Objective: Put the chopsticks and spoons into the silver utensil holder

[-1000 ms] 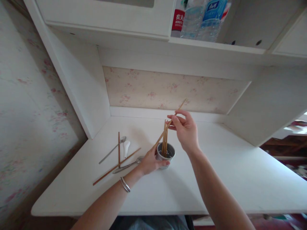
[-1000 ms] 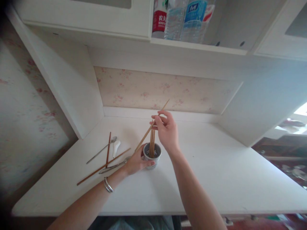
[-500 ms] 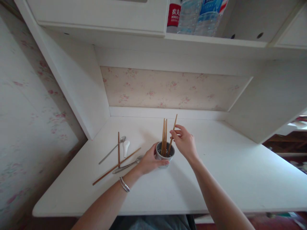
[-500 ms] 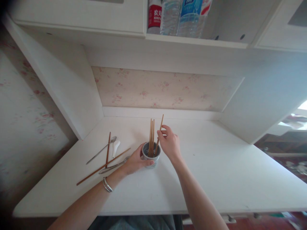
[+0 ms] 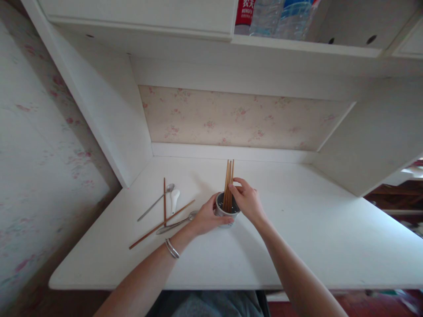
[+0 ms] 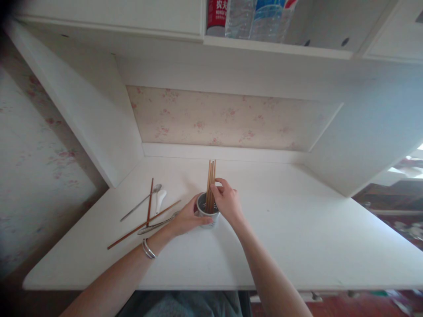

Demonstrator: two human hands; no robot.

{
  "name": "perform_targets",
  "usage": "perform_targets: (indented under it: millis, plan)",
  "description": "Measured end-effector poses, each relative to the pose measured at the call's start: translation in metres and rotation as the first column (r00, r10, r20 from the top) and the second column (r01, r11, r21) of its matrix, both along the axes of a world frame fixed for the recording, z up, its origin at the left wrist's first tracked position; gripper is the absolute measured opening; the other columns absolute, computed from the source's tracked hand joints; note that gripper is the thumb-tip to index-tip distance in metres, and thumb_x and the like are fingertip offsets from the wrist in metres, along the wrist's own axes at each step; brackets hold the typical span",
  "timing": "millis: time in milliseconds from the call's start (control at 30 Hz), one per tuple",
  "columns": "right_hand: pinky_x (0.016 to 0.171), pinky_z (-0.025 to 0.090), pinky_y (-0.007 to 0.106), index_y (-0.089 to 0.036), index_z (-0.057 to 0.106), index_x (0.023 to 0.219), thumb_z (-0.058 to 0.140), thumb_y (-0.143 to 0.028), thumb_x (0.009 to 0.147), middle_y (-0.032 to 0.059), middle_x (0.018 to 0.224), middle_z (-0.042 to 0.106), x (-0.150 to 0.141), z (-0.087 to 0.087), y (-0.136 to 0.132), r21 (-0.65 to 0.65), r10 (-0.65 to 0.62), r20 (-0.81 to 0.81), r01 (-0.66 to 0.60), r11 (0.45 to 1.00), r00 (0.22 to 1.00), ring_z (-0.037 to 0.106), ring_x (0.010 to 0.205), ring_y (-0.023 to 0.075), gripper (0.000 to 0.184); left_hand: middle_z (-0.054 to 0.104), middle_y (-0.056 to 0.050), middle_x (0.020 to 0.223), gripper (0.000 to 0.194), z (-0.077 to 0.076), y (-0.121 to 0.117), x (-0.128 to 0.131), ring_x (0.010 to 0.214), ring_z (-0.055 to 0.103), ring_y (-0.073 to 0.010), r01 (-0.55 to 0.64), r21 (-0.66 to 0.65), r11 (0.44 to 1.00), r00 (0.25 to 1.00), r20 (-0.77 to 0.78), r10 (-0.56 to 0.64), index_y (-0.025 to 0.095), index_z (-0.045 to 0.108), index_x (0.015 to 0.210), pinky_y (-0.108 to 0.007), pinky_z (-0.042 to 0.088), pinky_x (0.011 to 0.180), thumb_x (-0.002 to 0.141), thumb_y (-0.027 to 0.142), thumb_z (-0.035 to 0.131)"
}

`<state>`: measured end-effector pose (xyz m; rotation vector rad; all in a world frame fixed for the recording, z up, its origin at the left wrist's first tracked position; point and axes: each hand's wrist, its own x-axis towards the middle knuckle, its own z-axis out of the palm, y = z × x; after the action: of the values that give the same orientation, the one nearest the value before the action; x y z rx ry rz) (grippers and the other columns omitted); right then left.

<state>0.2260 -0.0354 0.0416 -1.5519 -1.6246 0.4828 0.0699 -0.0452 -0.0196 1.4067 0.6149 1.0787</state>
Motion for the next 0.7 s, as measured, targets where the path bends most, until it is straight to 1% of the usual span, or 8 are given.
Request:
perform_targets:
  millis: [100,200,267,333,400,533,633,700]
  plan:
    - [0.077,0.051,0.037,-0.027,0.055,0.114,0.057,-0.051,0.084,0.0035,0.089,0.074,0.004,-0.008,-0.002,-0.038,0.069,-0.233,-0.080,0.996,0.970,0.070,0.081,0.0226,0.039,0.055,-0.014,0.131,0.082,0.002,0.000,-0.002,0.121,0.052,-0.0272,0.025,-0.018,1.000,1.000,-0.016,-0.025,0.018,0.046,0.130,-0.044,0.037,0.105,0.058,0.023,0.085]
    - [0.086,0.051,0.039,-0.027,0.043,0.127,0.059,-0.050,0.083,0.0074,0.115,0.067,0.008,-0.022,-0.012,0.004,0.254,-0.519,-0.295,0.956,0.817,0.065,0.101,0.0230,0.052,0.055,-0.014,0.131,0.077,0.008,-0.002,-0.004,0.121,0.052,-0.0272,0.051,-0.042,0.998,0.998,-0.041,-0.053,0.018,0.048,0.129,-0.043,0.037,0.105,0.061,0.024,0.083]
    - [0.096,0.046,0.040,-0.029,0.035,0.134,0.064,-0.045,0.081,0.0074,0.130,0.058,0.010,-0.034,-0.021,0.049,0.360,-0.610,-0.421,0.906,0.705,0.057,0.117,0.0227,0.062,0.057,-0.014,0.130,0.071,0.012,-0.004,-0.005,0.119,0.053,-0.0274,0.063,-0.055,0.997,0.995,-0.073,-0.067,0.017,0.051,0.127,-0.043,0.039,0.103,0.063,0.026,0.082]
    - [0.103,0.042,0.042,-0.030,0.030,0.137,0.072,-0.039,0.075,0.0072,0.135,0.053,0.011,-0.045,-0.029,0.052,0.403,-0.648,-0.491,0.870,0.647,0.052,0.123,0.0234,0.075,0.060,-0.013,0.125,0.068,0.016,-0.007,-0.004,0.115,0.055,-0.0273,0.037,-0.047,0.998,0.992,-0.117,-0.042,0.017,0.053,0.125,-0.043,0.041,0.101,0.065,0.029,0.080]
    - [0.104,0.040,0.046,-0.029,0.029,0.137,0.077,-0.035,0.070,0.0079,0.132,0.055,0.010,-0.055,-0.032,0.032,0.393,-0.658,-0.498,0.867,0.642,0.053,0.121,0.0252,0.082,0.061,-0.012,0.123,0.064,0.018,-0.009,-0.006,0.112,0.057,-0.0265,0.017,-0.015,1.000,0.987,-0.158,-0.019,0.018,0.054,0.125,-0.043,0.043,0.100,0.067,0.032,0.078]
    - [0.104,0.039,0.050,-0.028,0.033,0.133,0.080,-0.034,0.066,0.0082,0.127,0.057,0.009,-0.064,-0.031,0.027,0.355,-0.609,-0.429,0.903,0.709,0.054,0.117,0.0272,0.082,0.056,-0.014,0.130,0.071,0.020,-0.011,-0.024,0.114,0.056,-0.0256,-0.050,0.059,0.997,0.949,-0.309,0.066,0.020,0.051,0.129,-0.040,0.044,0.097,0.066,0.035,0.078]
    - [0.103,0.041,0.049,-0.029,0.033,0.134,0.080,-0.035,0.066,0.0071,0.126,0.057,0.010,-0.066,-0.030,0.026,0.348,-0.567,-0.405,0.914,0.747,0.056,0.114,0.0264,0.083,0.059,-0.015,0.123,0.063,0.024,-0.011,-0.055,0.104,0.060,-0.0233,-0.257,0.146,0.955,0.787,-0.542,0.295,0.018,0.049,0.128,-0.036,0.049,0.087,0.073,0.040,0.071]
    - [0.104,0.040,0.047,-0.031,0.033,0.134,0.080,-0.035,0.065,0.0061,0.127,0.056,0.010,-0.067,-0.031,0.029,0.334,-0.549,-0.383,0.923,0.766,0.055,0.115,0.0257,0.083,0.066,-0.012,0.108,0.040,0.028,-0.011,-0.080,0.093,0.063,-0.0212,-0.302,0.286,0.909,0.578,-0.704,0.413,0.018,0.056,0.116,-0.034,0.048,0.083,0.083,0.040,0.058]
